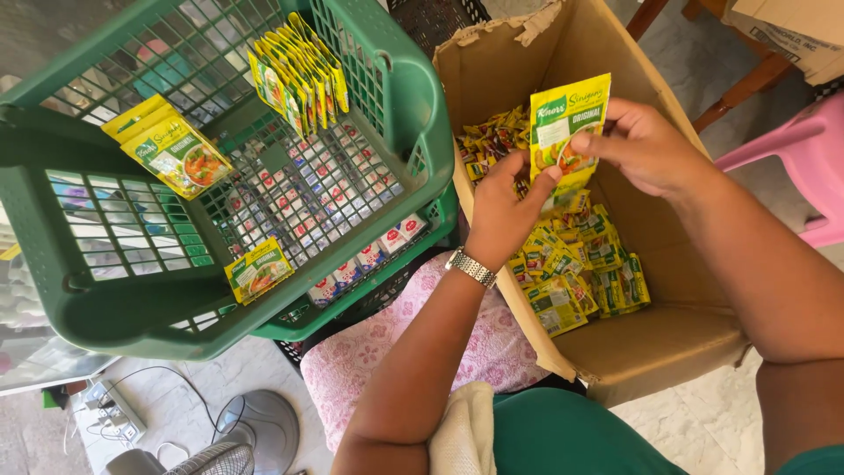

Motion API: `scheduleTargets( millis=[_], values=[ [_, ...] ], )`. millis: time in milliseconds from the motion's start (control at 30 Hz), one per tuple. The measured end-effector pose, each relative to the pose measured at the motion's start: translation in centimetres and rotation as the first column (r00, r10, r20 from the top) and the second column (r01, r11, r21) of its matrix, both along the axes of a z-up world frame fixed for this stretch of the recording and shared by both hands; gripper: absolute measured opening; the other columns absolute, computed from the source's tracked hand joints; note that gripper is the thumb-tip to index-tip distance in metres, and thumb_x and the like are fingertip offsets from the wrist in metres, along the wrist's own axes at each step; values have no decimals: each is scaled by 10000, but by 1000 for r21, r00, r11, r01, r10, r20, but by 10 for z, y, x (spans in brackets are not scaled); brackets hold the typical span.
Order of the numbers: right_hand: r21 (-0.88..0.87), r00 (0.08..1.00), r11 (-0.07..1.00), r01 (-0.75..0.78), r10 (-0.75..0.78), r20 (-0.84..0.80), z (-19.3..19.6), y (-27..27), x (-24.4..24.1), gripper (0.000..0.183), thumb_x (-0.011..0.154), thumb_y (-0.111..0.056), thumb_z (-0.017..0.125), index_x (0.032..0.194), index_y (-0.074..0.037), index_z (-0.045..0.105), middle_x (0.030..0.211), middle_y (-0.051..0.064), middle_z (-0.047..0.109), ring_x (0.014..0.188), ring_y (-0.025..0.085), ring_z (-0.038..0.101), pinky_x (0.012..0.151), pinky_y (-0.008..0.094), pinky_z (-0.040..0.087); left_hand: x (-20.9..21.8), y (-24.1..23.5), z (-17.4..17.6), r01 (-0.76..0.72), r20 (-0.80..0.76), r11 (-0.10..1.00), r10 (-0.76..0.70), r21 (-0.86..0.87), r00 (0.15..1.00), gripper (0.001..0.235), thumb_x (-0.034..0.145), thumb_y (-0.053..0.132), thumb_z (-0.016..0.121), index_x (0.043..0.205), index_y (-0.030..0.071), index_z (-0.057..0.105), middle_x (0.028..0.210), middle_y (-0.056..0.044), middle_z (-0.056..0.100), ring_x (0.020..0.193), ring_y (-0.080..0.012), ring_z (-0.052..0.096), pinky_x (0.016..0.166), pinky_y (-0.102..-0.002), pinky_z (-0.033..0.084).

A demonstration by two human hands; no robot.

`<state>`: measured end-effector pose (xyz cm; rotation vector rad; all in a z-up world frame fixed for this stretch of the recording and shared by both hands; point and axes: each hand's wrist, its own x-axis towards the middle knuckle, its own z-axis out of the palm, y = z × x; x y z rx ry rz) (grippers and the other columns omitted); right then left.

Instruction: Sorting and organizing seasoning sachets from a cardboard box into a plastic basket.

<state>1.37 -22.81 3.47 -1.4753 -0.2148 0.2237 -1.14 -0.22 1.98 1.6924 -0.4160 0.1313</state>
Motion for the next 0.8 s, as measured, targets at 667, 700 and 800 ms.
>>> scheduleTargets(
  millis=[667,700,800],
  values=[
    [1,950,1000,-9,9,-312,-20,-1,9,602,964,-206,666,1519,-121,449,1245,64,671,1123,155,640,932,344,508,21,-16,-53,-44,-237,955,-28,-295,971,276,965,247,678,1128,23,674,1032,-105,768,920,-145,720,827,-308,574],
    [-27,958,998,-56,46,-284,-23,-2,10,660,954,-161,673,1565,-144,426,1222,98,668,1109,175,626,921,345,480,25,-18,-62,-48,-243,940,-37,-338,969,287,976,253,675,1142,19,673,1050,-113,767,937,-150,716,842,-309,576],
    [85,914,995,-58,87,-396,-13,8,7,602,904,-141,638,1478,-117,459,1264,31,672,1151,171,646,985,389,509,27,-10,-43,-77,-291,968,4,-241,957,338,974,297,702,1145,6,694,1055,-133,767,944,-167,720,850,-319,571]
  ],
)
